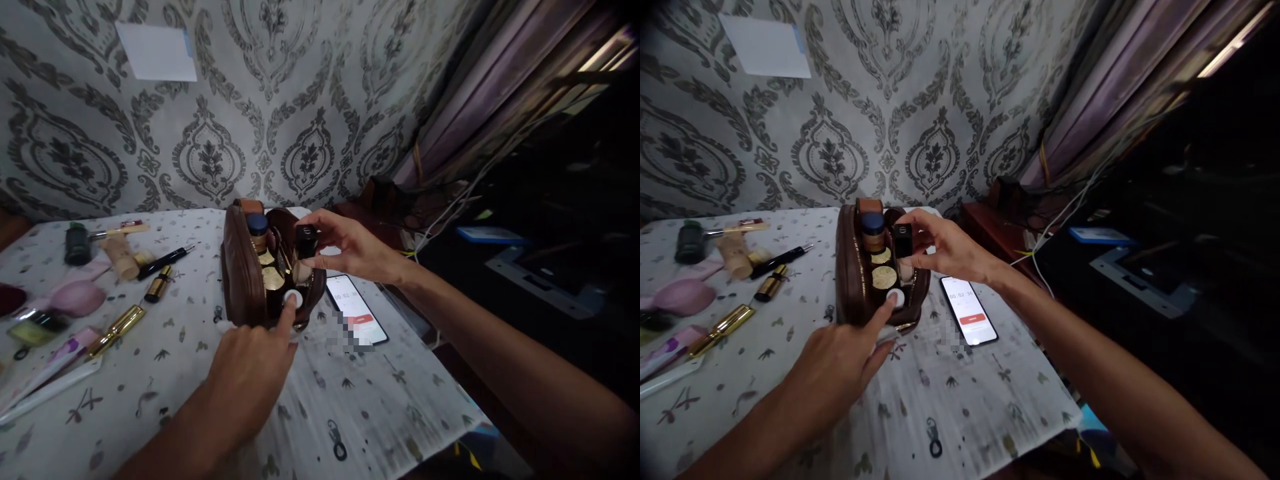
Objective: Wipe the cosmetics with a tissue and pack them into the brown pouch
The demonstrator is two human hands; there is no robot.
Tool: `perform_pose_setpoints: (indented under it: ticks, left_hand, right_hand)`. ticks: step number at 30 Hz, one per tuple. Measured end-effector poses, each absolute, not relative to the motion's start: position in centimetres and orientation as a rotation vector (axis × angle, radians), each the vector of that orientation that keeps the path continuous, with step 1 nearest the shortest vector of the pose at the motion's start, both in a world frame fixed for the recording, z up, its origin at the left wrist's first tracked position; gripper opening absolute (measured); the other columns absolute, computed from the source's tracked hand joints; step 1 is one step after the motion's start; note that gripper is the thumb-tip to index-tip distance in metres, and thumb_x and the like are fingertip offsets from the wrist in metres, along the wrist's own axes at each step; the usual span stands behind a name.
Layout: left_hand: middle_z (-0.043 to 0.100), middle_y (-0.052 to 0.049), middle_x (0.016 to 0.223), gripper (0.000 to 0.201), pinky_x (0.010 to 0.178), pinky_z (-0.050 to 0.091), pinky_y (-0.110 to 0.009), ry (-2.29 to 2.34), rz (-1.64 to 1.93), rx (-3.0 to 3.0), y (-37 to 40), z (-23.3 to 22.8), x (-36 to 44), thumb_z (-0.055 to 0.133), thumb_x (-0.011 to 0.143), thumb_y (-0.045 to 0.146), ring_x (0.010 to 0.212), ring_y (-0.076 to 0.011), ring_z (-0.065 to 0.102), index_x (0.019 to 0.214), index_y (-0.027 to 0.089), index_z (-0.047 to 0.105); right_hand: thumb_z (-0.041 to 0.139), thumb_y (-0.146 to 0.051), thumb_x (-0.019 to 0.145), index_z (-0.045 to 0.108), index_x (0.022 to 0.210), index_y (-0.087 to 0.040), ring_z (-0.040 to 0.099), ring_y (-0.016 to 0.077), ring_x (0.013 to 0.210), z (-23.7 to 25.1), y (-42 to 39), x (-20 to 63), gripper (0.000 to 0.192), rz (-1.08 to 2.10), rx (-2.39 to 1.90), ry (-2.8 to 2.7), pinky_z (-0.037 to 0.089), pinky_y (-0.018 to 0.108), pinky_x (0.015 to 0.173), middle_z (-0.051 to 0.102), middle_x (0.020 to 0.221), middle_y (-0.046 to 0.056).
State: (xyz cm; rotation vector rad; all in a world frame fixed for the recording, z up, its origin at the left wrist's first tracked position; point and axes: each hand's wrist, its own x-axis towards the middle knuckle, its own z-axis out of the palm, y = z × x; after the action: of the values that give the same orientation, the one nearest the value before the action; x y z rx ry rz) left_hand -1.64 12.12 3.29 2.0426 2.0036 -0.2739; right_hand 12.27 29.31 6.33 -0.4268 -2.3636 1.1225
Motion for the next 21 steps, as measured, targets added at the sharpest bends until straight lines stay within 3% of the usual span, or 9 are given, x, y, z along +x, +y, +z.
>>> perform_pose_setpoints:
  ticks: [3,7,15,21]
  left_hand:
    - [0.077,-0.008,0.090,0.069,0.072,0.060,-0.046,1.979,-0.289,2.013,11.5,2.5,-1.5,0.044,0.101,0.029,0.081,-0.0296,0.075,0.159,0.029,0.005]
    - [0.077,-0.007,0.086,0.071,0.069,0.060,-0.045,2.001,-0.233,2.058,11.3,1.4,-1.6,0.046,0.100,0.028,0.076,-0.0290,0.075,0.158,0.032,0.005]
    - [0.076,-0.006,0.081,0.070,0.066,0.059,-0.041,2.011,-0.164,2.128,11.4,1.0,-1.8,0.048,0.100,0.027,0.072,-0.0268,0.074,0.157,0.033,0.009]
    - [0.076,-0.007,0.085,0.070,0.066,0.059,-0.040,1.982,-0.174,2.130,11.4,1.1,-2.0,0.046,0.100,0.027,0.075,-0.0264,0.074,0.158,0.031,0.006]
  right_hand:
    - [0.078,-0.038,0.080,0.056,0.117,-0.017,0.063,0.0175,0.091,6.6,29.1,12.1,0.048,1.020,-0.413,-2.500,0.051,0.030,0.082,0.065,0.103,0.005]
    - [0.075,-0.035,0.083,0.056,0.123,-0.021,0.062,0.0198,0.101,6.4,29.3,12.0,0.046,0.706,-0.374,-2.715,0.048,0.031,0.086,0.066,0.117,0.006]
    - [0.070,-0.019,0.081,0.060,0.107,-0.021,0.060,0.0186,0.088,6.9,29.3,11.0,0.028,0.270,-0.457,-3.036,0.038,0.033,0.088,0.067,0.092,0.002]
    - [0.068,-0.016,0.081,0.066,0.106,-0.018,0.061,0.0248,0.101,7.5,28.7,10.1,0.025,0.053,-0.504,-3.195,0.033,0.036,0.088,0.071,0.099,0.007]
